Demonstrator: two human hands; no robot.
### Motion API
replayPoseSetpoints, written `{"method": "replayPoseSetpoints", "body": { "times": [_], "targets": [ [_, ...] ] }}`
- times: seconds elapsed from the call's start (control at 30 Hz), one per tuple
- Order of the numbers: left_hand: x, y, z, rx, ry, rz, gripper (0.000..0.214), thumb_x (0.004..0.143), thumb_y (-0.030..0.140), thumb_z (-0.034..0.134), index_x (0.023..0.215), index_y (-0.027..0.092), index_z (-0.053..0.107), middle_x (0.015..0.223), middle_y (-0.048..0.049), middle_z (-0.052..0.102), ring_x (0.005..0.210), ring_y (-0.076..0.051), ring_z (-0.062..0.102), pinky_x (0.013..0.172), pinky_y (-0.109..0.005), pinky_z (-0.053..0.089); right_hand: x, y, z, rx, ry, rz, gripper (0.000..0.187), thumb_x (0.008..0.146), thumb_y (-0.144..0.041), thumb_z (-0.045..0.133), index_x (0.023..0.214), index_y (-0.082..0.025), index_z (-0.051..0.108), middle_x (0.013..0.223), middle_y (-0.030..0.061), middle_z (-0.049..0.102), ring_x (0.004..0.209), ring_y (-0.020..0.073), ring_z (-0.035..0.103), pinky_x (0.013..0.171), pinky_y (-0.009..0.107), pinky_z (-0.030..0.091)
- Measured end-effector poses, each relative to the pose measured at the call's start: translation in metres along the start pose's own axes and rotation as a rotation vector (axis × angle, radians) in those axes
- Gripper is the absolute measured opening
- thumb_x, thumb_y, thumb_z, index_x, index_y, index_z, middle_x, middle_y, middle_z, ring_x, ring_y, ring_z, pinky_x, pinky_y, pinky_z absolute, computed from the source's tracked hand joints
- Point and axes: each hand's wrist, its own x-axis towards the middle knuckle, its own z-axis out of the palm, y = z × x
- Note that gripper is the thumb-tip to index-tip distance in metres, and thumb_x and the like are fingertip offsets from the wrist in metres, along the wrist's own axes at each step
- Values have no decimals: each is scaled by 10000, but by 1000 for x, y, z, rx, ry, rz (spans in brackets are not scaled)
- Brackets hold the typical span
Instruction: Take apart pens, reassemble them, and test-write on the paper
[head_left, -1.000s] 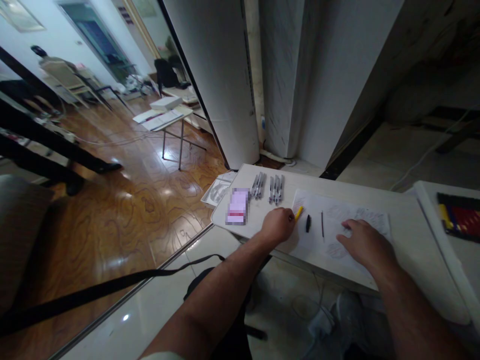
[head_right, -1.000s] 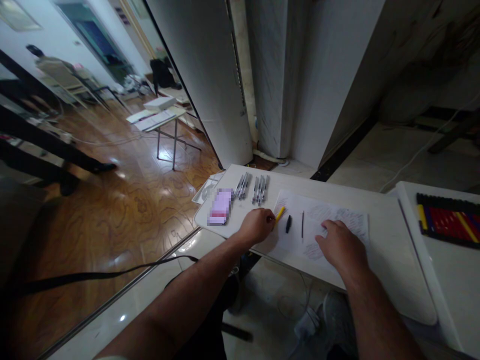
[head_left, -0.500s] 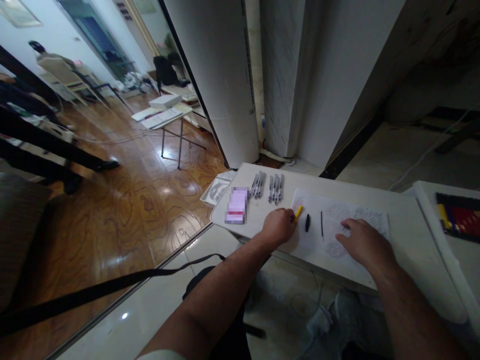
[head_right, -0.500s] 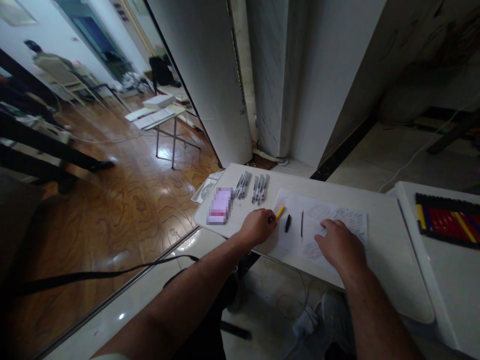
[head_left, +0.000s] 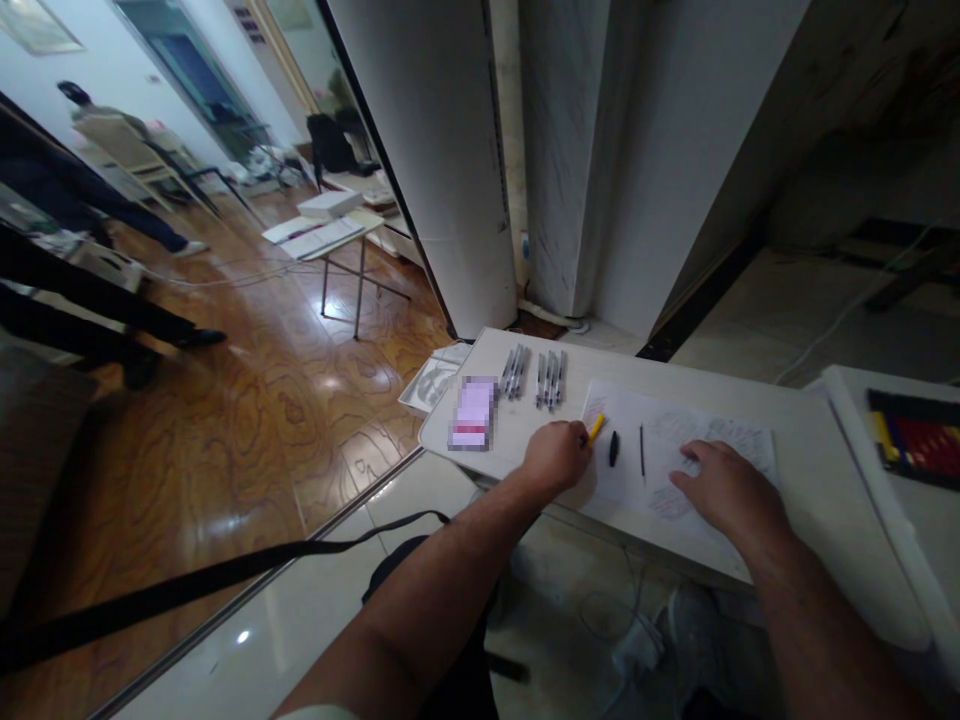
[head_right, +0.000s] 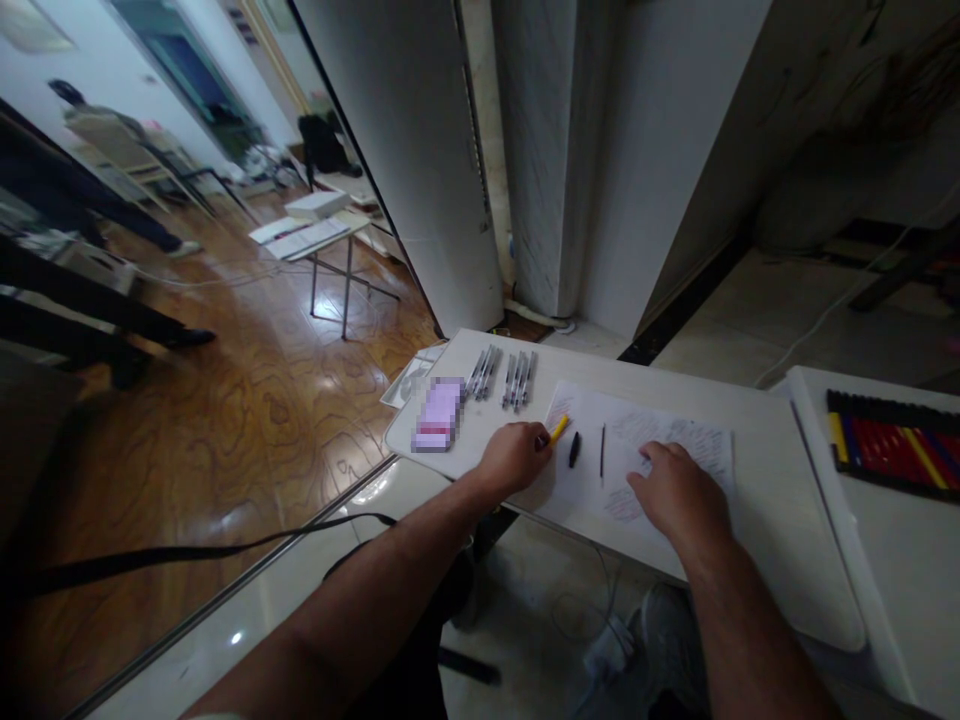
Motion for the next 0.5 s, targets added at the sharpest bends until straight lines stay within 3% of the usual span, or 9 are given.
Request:
{"method": "replayPoseSetpoints", "body": {
  "times": [0.3, 0.5],
  "targets": [
    [0, 1, 0, 22, 2, -8, 261, 867, 341, 529, 1037, 244, 701, 986, -74, 731, 897, -216, 670, 791, -303, 498, 3, 3, 4, 20, 11, -19, 378, 810, -376, 594, 1119, -166, 652, 1154, 130, 642, 1013, 276, 634, 824, 360, 468],
    [2, 1, 0, 24, 17, 2, 255, 854, 343, 546, 1026, 240, 703, 972, -76, 731, 886, -213, 671, 775, -293, 489, -1, -11, -8, 75, 71, -17, 356, 845, -343, 568, 1140, -166, 657, 1138, 106, 662, 997, 251, 635, 848, 343, 467]
  ]
}}
